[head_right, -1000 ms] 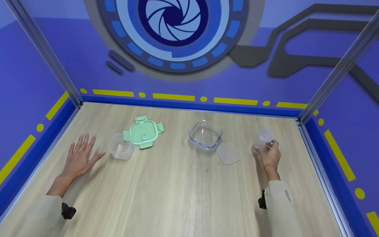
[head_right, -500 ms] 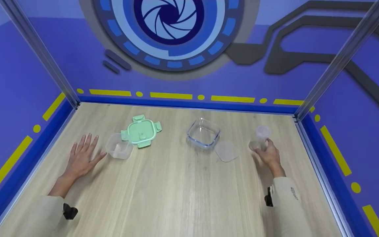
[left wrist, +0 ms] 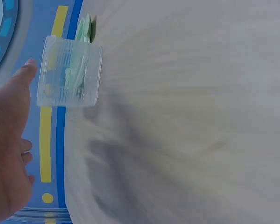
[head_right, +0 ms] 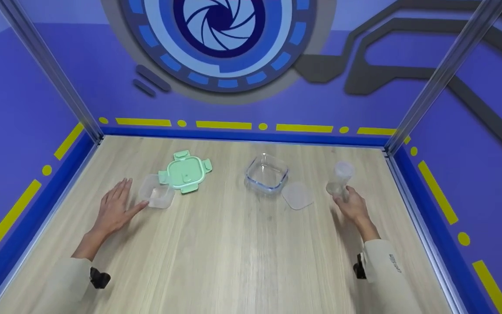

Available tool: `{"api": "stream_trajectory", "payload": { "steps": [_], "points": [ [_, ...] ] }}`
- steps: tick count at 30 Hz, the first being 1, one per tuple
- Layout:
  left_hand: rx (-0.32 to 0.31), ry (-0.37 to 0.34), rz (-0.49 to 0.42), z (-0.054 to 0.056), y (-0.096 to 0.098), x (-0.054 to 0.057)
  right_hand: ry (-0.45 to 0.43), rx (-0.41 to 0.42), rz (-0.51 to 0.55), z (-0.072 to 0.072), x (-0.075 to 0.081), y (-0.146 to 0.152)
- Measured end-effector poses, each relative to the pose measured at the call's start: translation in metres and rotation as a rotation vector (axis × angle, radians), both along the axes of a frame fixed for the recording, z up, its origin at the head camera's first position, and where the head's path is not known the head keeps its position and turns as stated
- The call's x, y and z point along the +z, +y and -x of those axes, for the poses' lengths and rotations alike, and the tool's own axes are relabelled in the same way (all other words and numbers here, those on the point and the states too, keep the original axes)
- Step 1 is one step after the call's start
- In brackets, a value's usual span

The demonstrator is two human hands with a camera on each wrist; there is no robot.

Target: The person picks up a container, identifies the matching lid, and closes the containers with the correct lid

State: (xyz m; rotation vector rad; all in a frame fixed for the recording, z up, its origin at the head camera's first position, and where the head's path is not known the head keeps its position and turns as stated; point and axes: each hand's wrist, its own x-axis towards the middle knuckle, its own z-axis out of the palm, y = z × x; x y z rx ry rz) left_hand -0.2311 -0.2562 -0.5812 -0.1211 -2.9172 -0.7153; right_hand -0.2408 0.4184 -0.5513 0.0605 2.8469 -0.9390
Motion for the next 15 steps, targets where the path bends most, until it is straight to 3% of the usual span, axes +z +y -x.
{"api": "stream_trajectory", "payload": {
  "steps": [9, 15],
  "points": [
    [0.121, -0.063, -0.269, 0.01, 0.035, -0.011, 0.046, 0.067, -0.014, -0.012, -0.005, -0.018],
    [0.19, -0.038, -0.332, 0.018, 0.054, -0.017, 0.125, 0.097, 0.035, -0.019, -0.009, -0.034]
  ]
}}
